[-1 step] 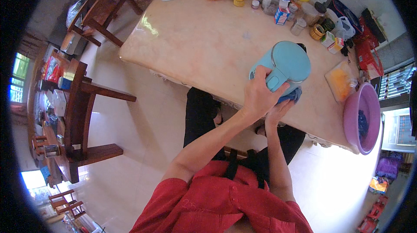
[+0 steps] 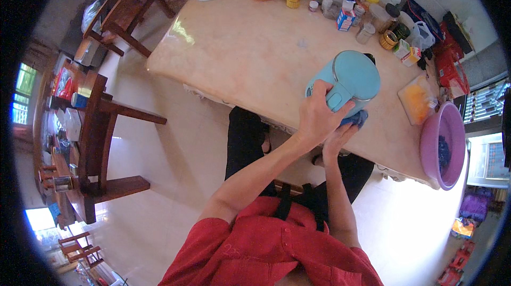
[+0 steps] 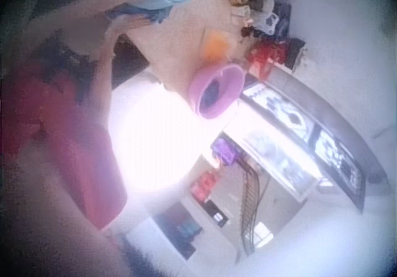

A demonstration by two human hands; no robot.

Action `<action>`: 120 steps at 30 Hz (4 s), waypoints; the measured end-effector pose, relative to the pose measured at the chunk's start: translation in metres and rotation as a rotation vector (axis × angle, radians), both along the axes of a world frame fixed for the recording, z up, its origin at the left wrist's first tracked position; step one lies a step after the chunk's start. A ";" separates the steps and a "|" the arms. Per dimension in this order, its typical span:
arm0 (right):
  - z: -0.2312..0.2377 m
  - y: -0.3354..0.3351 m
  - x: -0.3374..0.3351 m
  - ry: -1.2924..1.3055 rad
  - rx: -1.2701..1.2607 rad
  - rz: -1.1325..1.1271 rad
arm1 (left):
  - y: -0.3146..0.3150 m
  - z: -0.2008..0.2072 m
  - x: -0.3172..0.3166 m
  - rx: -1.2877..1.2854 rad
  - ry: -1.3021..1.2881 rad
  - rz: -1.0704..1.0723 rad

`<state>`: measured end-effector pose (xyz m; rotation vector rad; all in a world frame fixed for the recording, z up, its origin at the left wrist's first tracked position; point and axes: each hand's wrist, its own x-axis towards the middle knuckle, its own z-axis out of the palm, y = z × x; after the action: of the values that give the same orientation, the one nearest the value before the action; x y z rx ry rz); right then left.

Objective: The person cleans a variety of household objects by hand using a cloth, including an electric kettle, a kettle base, a plastic container, and a small handheld mirror.

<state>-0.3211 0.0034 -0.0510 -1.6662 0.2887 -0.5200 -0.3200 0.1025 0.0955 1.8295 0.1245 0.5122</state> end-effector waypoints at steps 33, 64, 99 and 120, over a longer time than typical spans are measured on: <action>0.077 0.107 -0.067 0.518 -0.718 0.788 | 0.061 0.041 0.017 -0.117 0.378 -0.741; 0.121 0.411 0.313 0.256 -0.257 0.666 | 0.445 -0.063 0.175 0.155 0.566 -0.014; 0.093 0.448 0.485 0.146 -0.736 0.257 | 0.547 -0.053 0.441 0.659 0.509 -0.227; -0.016 0.542 0.450 0.025 -0.907 0.217 | 0.649 -0.018 0.458 -0.266 0.520 -0.106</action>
<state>0.1286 0.5451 -0.0665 -2.5440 -0.1488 -0.4934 0.1378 0.7519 0.0775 1.6583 0.4251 -0.0637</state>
